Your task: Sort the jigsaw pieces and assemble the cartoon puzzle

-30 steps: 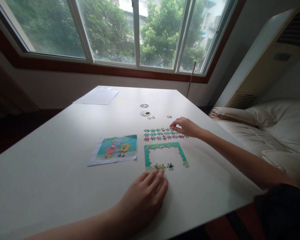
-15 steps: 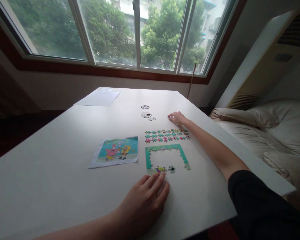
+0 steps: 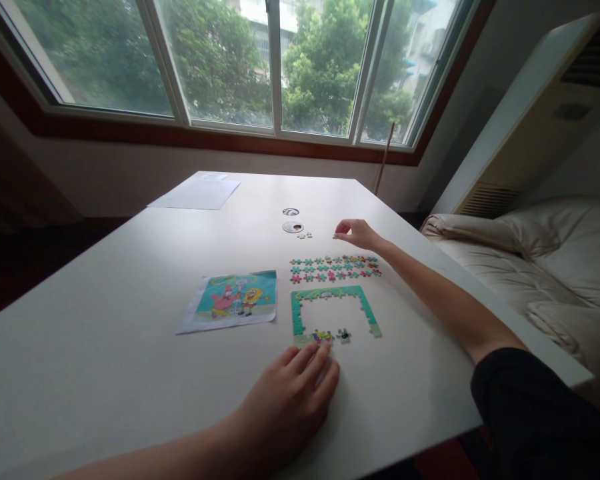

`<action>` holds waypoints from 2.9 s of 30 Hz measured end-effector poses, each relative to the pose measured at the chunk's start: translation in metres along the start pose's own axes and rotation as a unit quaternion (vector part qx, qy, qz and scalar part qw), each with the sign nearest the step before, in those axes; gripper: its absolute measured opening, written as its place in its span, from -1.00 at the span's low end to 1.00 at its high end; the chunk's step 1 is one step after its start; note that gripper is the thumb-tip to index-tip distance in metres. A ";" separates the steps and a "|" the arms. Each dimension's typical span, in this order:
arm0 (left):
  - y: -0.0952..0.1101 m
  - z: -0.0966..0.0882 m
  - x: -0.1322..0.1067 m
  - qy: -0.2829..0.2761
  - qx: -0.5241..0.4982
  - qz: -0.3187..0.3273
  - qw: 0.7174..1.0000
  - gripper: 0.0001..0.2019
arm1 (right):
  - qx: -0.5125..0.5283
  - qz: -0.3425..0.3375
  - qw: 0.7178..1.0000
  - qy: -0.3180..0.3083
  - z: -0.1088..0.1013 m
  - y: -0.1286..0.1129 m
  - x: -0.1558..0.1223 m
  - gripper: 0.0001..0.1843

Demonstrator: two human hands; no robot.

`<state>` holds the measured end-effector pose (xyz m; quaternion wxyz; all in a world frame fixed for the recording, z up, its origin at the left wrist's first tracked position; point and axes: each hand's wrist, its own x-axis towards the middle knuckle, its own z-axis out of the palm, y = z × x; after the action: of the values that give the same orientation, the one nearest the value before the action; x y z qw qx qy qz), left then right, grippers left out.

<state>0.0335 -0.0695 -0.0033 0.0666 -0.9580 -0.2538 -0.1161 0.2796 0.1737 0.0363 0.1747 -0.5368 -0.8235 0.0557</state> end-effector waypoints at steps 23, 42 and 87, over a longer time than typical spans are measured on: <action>0.002 0.002 0.002 0.024 0.004 -0.010 1.000 -0.75 | 0.223 -0.090 0.955 -0.176 -0.006 -0.103 -0.145 -0.87; 0.001 -0.005 0.004 -0.004 -0.001 -0.005 1.000 -0.74 | 0.142 -0.145 0.974 -0.100 -0.013 -0.094 -0.156 -0.90; 0.005 -0.003 0.008 0.013 -0.018 0.024 0.999 -0.70 | -0.054 0.041 0.997 -0.026 0.012 0.057 0.003 -0.64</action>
<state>0.0418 -0.0708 0.0013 0.0550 -0.9632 -0.2276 -0.1317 0.3235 0.2009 0.0096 0.1218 -0.5769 -0.8071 0.0319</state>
